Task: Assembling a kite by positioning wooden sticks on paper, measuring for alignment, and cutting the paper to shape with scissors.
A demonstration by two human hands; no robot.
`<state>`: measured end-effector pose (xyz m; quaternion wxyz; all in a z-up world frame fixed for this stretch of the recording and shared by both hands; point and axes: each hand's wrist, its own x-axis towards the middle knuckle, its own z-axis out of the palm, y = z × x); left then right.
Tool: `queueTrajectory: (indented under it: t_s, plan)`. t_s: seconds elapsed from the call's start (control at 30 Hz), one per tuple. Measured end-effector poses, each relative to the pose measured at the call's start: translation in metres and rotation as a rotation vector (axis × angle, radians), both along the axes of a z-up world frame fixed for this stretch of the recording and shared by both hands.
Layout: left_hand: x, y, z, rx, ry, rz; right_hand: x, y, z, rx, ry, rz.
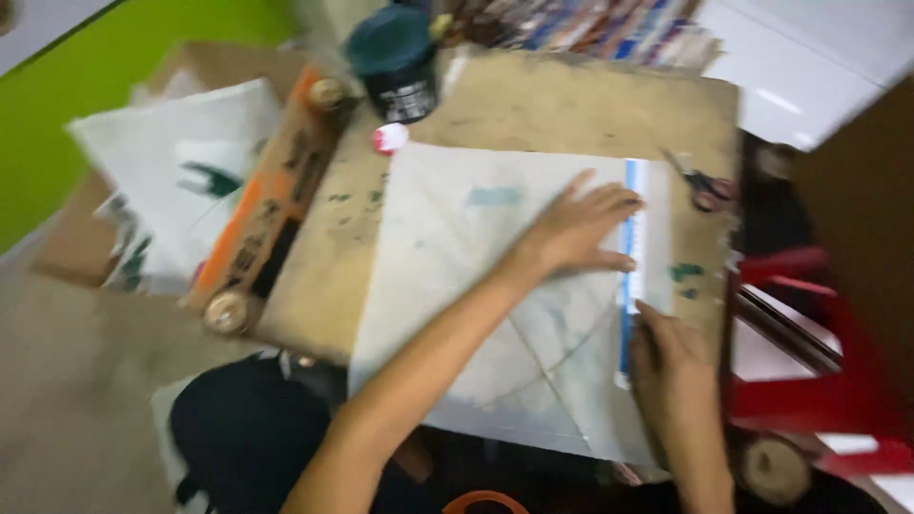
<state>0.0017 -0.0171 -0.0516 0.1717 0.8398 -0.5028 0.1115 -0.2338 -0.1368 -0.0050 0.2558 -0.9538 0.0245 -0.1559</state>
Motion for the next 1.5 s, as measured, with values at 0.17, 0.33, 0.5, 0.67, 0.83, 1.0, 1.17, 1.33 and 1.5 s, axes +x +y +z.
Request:
queueTrajectory:
  t_s: [0.17, 0.33, 0.5, 0.67, 0.83, 1.0, 1.17, 1.33, 1.5]
  plan:
    - [0.007, 0.003, 0.016, 0.065, 0.162, -0.072, 0.001, 0.015, 0.034, 0.085, 0.098, 0.003]
    - [0.002, 0.009, 0.052, 0.133, 0.378, -0.088, 0.001, 0.014, 0.047, 0.088, 0.119, 0.042]
    - [0.013, 0.006, 0.041, 0.108, 0.271, -0.096, 0.005, 0.011, 0.053, 0.082, 0.173, 0.049]
    - [0.016, 0.004, 0.039, 0.150, 0.302, -0.083, 0.015, 0.003, 0.069, 0.139, 0.422, 0.043]
    - [0.010, 0.009, 0.062, 0.108, 0.409, -0.091, 0.042, -0.010, 0.084, 0.065, 0.390, 0.057]
    - [0.011, 0.011, 0.060, 0.079, 0.493, -0.090, 0.104, -0.034, 0.072, -0.140, 0.259, -0.005]
    - [0.012, 0.013, 0.060, 0.056, 0.521, -0.098, 0.114, -0.037, 0.043, -0.119, 0.343, 0.015]
    - [0.013, 0.011, 0.047, 0.044, 0.491, -0.103, 0.122, -0.040, 0.048, -0.081, 0.273, 0.055]
    - [0.010, 0.012, 0.051, 0.067, 0.504, -0.116, 0.184, -0.067, 0.043, -0.019, 0.118, 0.020]
